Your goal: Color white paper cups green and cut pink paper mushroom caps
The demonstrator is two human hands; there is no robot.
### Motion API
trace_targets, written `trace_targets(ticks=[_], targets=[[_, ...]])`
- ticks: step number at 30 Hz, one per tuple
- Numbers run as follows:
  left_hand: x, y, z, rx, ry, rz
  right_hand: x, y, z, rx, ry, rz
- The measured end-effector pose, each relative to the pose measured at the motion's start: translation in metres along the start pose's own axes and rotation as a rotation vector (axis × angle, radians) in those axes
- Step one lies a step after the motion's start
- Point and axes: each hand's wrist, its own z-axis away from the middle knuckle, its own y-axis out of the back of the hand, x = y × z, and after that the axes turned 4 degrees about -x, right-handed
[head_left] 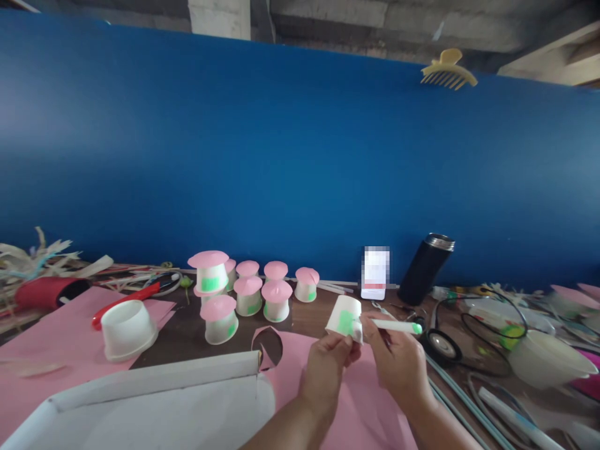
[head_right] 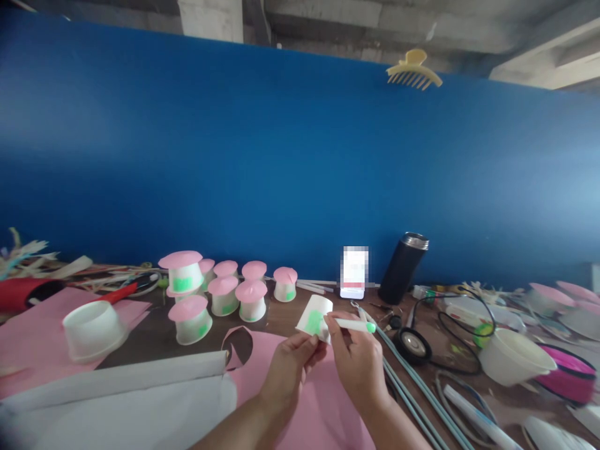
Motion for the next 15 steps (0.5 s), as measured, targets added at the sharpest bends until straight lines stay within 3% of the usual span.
trace_targets(ticks=[15], targets=[[-0.0025,0.0017,-0.0005,-0.013,-0.005,-0.007,0.0010,-0.0001,0.0020,0.018,0.014,0.032]])
